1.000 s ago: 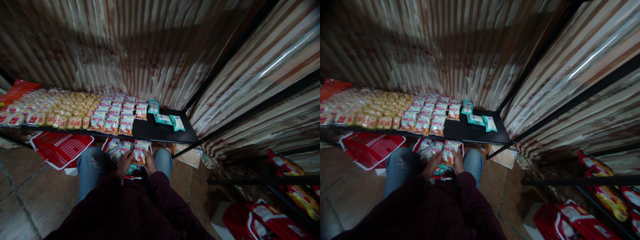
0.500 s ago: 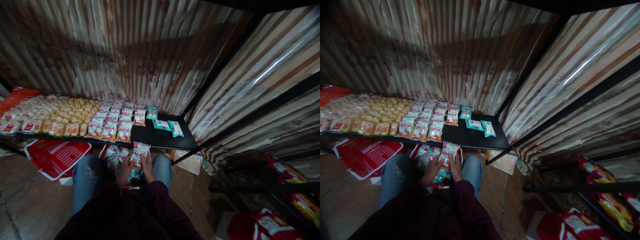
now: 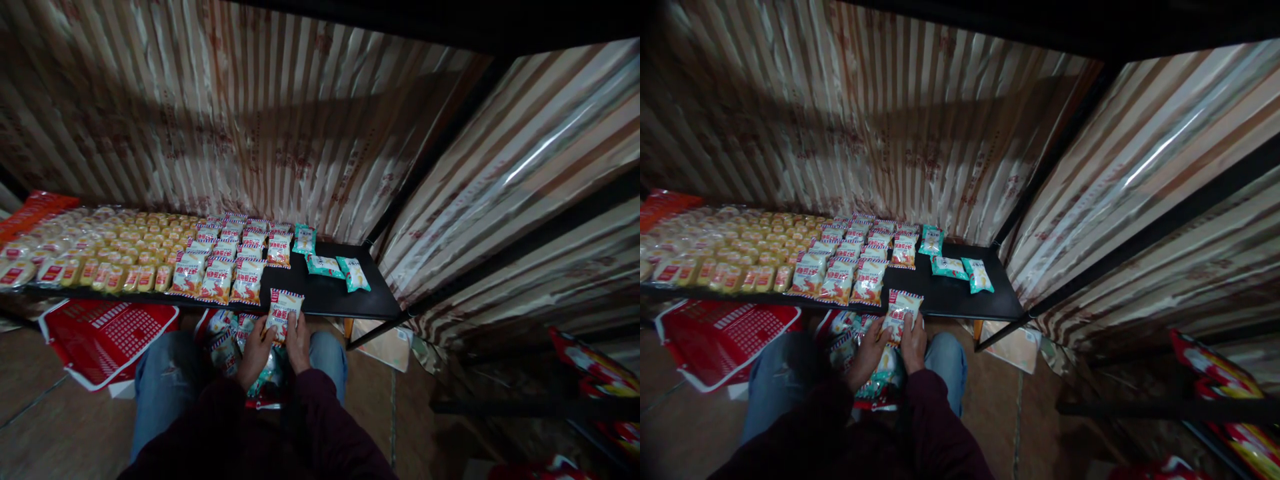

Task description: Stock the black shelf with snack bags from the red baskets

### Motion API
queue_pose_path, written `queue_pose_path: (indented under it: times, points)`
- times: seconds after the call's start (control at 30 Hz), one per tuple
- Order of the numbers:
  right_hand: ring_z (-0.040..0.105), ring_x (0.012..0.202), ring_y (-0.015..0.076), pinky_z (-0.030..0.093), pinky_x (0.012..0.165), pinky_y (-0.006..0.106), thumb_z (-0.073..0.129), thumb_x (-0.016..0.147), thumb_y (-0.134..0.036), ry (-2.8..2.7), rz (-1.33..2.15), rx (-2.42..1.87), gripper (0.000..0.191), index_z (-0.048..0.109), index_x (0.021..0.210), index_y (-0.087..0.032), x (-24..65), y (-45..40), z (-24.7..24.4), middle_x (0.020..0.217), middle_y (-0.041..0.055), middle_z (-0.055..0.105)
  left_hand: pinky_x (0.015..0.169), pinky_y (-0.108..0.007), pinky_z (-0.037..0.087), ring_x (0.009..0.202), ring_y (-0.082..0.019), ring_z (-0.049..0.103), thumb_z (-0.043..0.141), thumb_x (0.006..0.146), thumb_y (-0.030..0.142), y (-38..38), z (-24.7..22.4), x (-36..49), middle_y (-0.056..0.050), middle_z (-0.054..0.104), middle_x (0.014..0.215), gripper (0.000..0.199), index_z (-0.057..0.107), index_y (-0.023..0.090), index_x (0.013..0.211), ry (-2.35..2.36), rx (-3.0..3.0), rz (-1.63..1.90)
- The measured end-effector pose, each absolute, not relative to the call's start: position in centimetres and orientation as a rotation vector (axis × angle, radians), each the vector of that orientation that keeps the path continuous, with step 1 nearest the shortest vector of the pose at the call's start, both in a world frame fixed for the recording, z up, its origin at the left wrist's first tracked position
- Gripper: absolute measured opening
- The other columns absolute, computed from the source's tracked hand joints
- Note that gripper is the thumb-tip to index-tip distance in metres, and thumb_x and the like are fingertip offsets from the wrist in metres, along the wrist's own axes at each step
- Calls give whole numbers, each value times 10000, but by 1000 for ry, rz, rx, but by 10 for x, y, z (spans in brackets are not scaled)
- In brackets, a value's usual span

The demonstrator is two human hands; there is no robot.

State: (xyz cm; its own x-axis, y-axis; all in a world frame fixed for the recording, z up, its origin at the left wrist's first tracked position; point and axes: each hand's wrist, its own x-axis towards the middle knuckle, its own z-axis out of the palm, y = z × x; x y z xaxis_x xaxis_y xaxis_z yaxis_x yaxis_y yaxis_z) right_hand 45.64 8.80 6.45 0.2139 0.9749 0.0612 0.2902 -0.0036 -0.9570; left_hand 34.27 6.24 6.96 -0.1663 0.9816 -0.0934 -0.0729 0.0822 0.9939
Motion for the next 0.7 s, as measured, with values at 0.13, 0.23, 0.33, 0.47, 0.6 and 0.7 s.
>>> queue_pose_path:
  times: [0.13,0.23,0.33,0.47,0.6,0.7]
  points:
    - [661,777,234,470,689,313,284,885,-647,-1294,814,-1607,609,569,1140,-173,460,104,69,914,115,711,912,-371,458,1017,-238,615,542,823,390,76,70,347,-116,661,1112,354,587,174,1100,1415,1096,1268]
    - [659,737,243,457,650,315,252,888,-647,-1343,743,-1663,624,570,1136,-171,461,117,72,867,111,712,939,-390,446,1064,-259,602,548,821,377,87,70,350,-138,647,1147,383,579,163,1138,1508,1167,1307]
    - [661,730,255,449,637,320,228,892,-637,-1383,695,-1710,640,564,1148,-156,461,130,75,856,118,711,996,-411,419,1149,-271,566,557,816,334,96,70,354,-152,611,1221,425,554,163,1205,1574,1262,1366]
    - [668,752,252,454,646,313,199,913,-606,-1418,676,-1710,647,544,1181,-130,458,148,80,888,133,713,1071,-438,371,1287,-238,456,441,880,257,105,70,359,-149,504,1362,458,463,158,1326,1629,1557,1374]
    - [669,740,252,459,638,312,188,920,-598,-1450,661,-1722,662,540,1201,-113,456,167,81,877,139,714,1099,-430,356,1355,-221,369,384,909,215,118,65,361,-140,422,1436,466,426,166,1371,1689,1737,1311]
    - [676,773,263,476,675,331,198,917,-597,-1460,662,-1715,668,528,1234,-111,456,181,79,912,142,714,1103,-443,354,1354,-232,367,372,913,205,131,59,361,-157,404,1443,471,416,148,1378,1729,1787,1303]
